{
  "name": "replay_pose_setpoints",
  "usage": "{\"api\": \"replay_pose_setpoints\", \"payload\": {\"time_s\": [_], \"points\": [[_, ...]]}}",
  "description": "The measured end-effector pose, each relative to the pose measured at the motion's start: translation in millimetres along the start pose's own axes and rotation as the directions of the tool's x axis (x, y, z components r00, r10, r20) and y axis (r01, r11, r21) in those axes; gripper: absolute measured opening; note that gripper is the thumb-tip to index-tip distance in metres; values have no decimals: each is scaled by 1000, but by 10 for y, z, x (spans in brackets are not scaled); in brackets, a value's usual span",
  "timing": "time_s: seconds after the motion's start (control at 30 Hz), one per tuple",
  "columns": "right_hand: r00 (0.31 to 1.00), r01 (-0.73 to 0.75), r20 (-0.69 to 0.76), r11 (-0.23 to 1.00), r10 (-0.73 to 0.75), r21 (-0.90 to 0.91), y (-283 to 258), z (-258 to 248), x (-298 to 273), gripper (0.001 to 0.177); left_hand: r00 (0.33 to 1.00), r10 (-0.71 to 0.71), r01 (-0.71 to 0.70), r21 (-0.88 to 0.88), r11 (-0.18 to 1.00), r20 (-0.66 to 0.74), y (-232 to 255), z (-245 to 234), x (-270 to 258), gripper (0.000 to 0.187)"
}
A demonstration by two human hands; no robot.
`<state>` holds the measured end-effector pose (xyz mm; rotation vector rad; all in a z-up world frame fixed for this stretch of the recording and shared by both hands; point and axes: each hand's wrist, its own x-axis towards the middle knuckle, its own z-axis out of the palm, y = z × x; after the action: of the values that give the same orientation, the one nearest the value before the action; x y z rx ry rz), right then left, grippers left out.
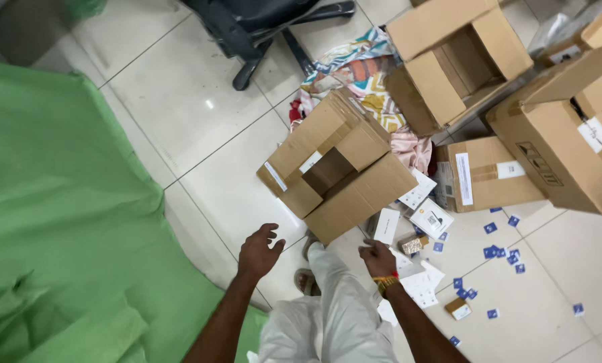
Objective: The person packs several white boxes into a larger cardboard box, then gathers small blue cards and a smaller brown box from the floor to add them to the shipment.
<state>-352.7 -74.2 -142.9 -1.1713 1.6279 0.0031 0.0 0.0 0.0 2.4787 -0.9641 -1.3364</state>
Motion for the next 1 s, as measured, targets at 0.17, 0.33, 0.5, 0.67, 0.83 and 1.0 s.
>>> {"api": "replay_pose_setpoints", "payload": {"time_s": [0.17,0.33,0.5,0.67,0.83,1.0], "points": [[960,-103,-246,985,135,138,-264,510,1024,96,998,52,-56,315,947,19,14,332,1524,83],[820,-379,-436,923,370,71,15,865,2006,153,992,123,-104,370,923,-27,297,722,2701,130],[872,-236,-460,967,166,-98,227,1158,2663,158,994,27,-72,469,880,103,749,990,3381,147],[830,-466,-360,885,426,-25,-129,1257,2917,146,997,64,-73,474,878,34,645,1284,3823,150],[930,-197,-335,973,148,-117,-729,1250,2622,109,922,387,-340,453,824,-12,334,1131,3911,118],[877,-354,-378,931,297,-92,-1465,679,1769,99,894,447,-403,383,831,-31,388,-37,3428,35]]}}
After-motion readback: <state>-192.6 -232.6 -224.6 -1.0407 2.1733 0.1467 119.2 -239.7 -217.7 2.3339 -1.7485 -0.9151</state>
